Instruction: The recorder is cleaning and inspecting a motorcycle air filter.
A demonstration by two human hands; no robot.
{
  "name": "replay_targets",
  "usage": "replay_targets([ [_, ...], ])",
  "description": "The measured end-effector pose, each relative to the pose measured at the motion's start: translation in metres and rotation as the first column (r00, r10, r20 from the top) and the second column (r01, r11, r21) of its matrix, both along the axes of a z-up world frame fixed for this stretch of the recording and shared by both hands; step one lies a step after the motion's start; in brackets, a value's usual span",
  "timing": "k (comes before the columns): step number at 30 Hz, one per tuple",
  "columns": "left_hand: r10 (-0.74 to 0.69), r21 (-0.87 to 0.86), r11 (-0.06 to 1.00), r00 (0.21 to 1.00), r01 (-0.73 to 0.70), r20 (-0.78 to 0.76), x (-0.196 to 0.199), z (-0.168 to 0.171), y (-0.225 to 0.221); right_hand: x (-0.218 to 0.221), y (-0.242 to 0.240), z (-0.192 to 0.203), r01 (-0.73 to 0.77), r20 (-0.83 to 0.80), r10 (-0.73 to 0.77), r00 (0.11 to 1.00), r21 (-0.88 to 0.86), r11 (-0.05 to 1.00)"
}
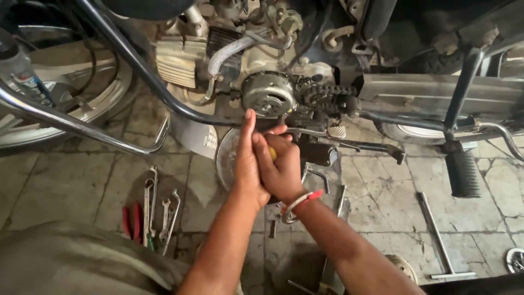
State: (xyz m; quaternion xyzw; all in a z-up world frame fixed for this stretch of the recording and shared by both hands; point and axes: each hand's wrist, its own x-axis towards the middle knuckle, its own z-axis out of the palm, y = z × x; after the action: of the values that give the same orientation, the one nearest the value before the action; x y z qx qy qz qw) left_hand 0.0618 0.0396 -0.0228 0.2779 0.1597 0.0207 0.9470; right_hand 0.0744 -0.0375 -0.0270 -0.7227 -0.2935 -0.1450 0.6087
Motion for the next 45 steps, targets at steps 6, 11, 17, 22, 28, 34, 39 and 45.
replay_targets([
  [6, 0.033, 0.100, 0.995, 0.985, -0.016, -0.168, 0.021, -0.010, -0.003, 0.028, 0.005, -0.028, 0.067, -0.110, -0.070, 0.991, -0.029, 0.997],
  [11, 0.088, 0.107, 0.992, 0.970, -0.065, -0.227, 0.051, -0.052, -0.001, 0.043, 0.005, -0.034, 0.044, -0.050, -0.043, 0.998, 0.001, 0.999],
  [17, 0.156, 0.211, 0.969, 0.979, -0.127, -0.129, 0.061, -0.054, 0.001, 0.053, 0.008, -0.040, 0.055, -0.074, -0.050, 0.996, 0.067, 0.996],
  [22, 0.176, 0.217, 0.966, 0.972, -0.141, -0.154, 0.076, -0.071, 0.010, 0.061, 0.014, -0.041, 0.009, -0.207, 0.011, 0.978, 0.098, 0.995],
  [28, 0.180, 0.161, 0.975, 0.970, -0.154, -0.161, 0.074, -0.066, 0.012, 0.063, 0.018, -0.044, -0.006, -0.171, 0.021, 0.985, 0.088, 0.996],
  [34, 0.074, 0.106, 0.993, 0.986, -0.058, -0.152, 0.075, -0.079, 0.017, 0.060, 0.019, -0.044, -0.021, -0.223, 0.045, 0.974, 0.108, 0.994],
  [39, 0.077, 0.075, 0.995, 0.984, -0.066, -0.161, 0.072, -0.073, 0.018, 0.060, 0.019, -0.049, -0.008, -0.215, 0.020, 0.976, 0.055, 0.998],
  [45, 0.082, 0.117, 0.991, 0.978, -0.060, -0.191, 0.075, -0.067, 0.017, 0.061, 0.018, -0.053, -0.001, -0.188, 0.016, 0.982, 0.079, 0.997],
])
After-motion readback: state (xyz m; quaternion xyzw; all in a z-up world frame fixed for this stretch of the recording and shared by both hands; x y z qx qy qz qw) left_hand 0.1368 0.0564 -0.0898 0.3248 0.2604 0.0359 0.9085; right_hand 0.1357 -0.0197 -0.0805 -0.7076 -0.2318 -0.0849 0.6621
